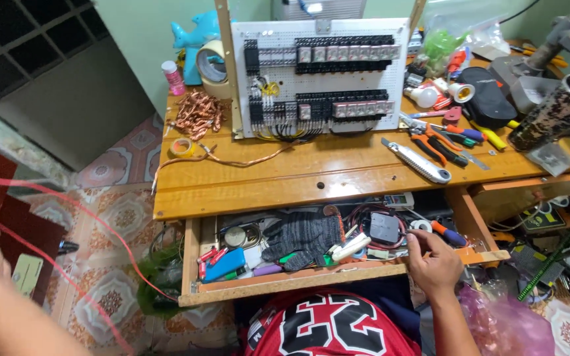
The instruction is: Wiring an electrical relay panel by stripping insulation and connecting wires to terminals
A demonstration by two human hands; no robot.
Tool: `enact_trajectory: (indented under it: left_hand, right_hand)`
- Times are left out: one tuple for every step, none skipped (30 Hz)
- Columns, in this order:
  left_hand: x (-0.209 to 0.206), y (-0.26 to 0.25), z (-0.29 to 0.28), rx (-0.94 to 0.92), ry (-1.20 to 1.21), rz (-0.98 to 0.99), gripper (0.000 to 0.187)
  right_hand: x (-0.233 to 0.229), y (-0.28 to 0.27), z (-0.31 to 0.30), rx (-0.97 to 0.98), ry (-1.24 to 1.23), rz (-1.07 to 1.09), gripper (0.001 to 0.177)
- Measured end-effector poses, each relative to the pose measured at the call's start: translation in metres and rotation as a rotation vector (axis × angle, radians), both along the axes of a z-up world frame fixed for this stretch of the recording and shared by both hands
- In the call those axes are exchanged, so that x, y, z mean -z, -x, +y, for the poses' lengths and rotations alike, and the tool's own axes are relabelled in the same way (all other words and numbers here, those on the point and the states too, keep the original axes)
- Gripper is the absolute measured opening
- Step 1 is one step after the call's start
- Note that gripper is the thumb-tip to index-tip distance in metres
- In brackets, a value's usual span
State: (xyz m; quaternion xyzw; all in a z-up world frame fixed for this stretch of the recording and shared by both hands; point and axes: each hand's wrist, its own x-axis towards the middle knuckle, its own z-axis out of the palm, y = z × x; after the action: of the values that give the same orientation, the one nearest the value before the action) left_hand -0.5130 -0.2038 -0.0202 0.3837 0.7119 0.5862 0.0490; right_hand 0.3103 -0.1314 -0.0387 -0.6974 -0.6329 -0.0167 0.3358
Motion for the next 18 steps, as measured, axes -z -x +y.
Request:
enact_trajectory:
  left_hand:
    - [-0.021, -0.013, 0.011, -0.068, 0.018, -0.120, 0.042]
    - [-0.041, -0.025, 0.022, -0.140, 0.036, -0.241, 0.047]
    - [-0.044, -0.022, 0.028, -0.154, 0.041, -0.244, 0.047]
    - [-0.046, -0.019, 0.036, -0.167, -0.028, -0.190, 0.036]
    - [-0.049, -0.015, 0.043, -0.178, -0.097, -0.134, 0.026]
    - [-0.049, -0.009, 0.054, -0.190, -0.095, -0.135, 0.026]
    - [-0.049, -0.002, 0.064, -0.152, -0.215, -0.049, 0.019]
    - [-0.048, 0.005, 0.076, -0.108, -0.334, 0.038, 0.012]
    - [-0.054, 0.004, 0.086, -0.117, -0.331, 0.038, 0.012]
    - [-0.059, 0.003, 0.096, -0.071, -0.413, 0.072, 0.012]
    - [-0.063, 0.002, 0.106, -0.023, -0.494, 0.107, 0.012]
    - [-0.073, -0.007, 0.115, -0.035, -0.486, 0.108, 0.012]
    - [-0.082, -0.014, 0.125, 0.000, -0.545, 0.123, 0.007]
    - [-0.085, -0.019, 0.123, 0.016, -0.594, 0.136, 0.007]
    - [-0.095, -0.033, 0.141, -0.015, -0.575, 0.137, 0.007]
    - [-0.094, -0.043, 0.146, 0.021, -0.556, 0.096, 0.003]
    - [-0.091, -0.048, 0.153, 0.055, -0.538, 0.052, 0.002]
    - [-0.073, -0.049, 0.136, -0.005, -0.507, 0.042, 0.002]
  right_hand:
    - [-0.002, 0.001, -0.001, -0.004, -0.003, 0.015, 0.016]
    - [-0.003, 0.002, -0.001, -0.010, -0.005, 0.029, 0.015]
    - [-0.002, 0.001, -0.002, -0.023, 0.002, 0.026, 0.015]
    - [0.000, 0.001, -0.001, -0.006, 0.007, 0.018, 0.015]
    - [0.001, 0.001, -0.001, 0.011, 0.011, 0.011, 0.015]
    - [0.001, 0.001, -0.001, -0.001, 0.014, 0.010, 0.015]
    - [0.001, 0.001, -0.001, 0.013, 0.034, 0.029, 0.015]
    - [0.001, 0.001, -0.001, 0.029, 0.054, 0.048, 0.015]
    - [0.004, -0.001, -0.001, 0.021, 0.058, 0.046, 0.015]
    - [0.007, -0.003, 0.000, 0.017, 0.036, 0.037, 0.016]
    - [0.010, -0.004, 0.000, 0.014, 0.014, 0.028, 0.017]
    - [0.015, -0.009, 0.000, 0.002, 0.021, 0.026, 0.017]
    - [0.021, -0.013, 0.001, 0.020, 0.011, 0.017, 0.017]
    - [0.025, -0.017, 0.004, 0.020, 0.010, 0.001, 0.018]
    - [0.034, -0.023, 0.004, -0.012, 0.027, -0.008, 0.018]
    - [0.040, -0.033, 0.004, -0.066, -0.014, -0.022, 0.018]
    - [0.047, -0.041, 0.005, -0.122, -0.054, -0.033, 0.018]
    - [0.046, -0.039, 0.003, -0.178, -0.023, -0.054, 0.018]
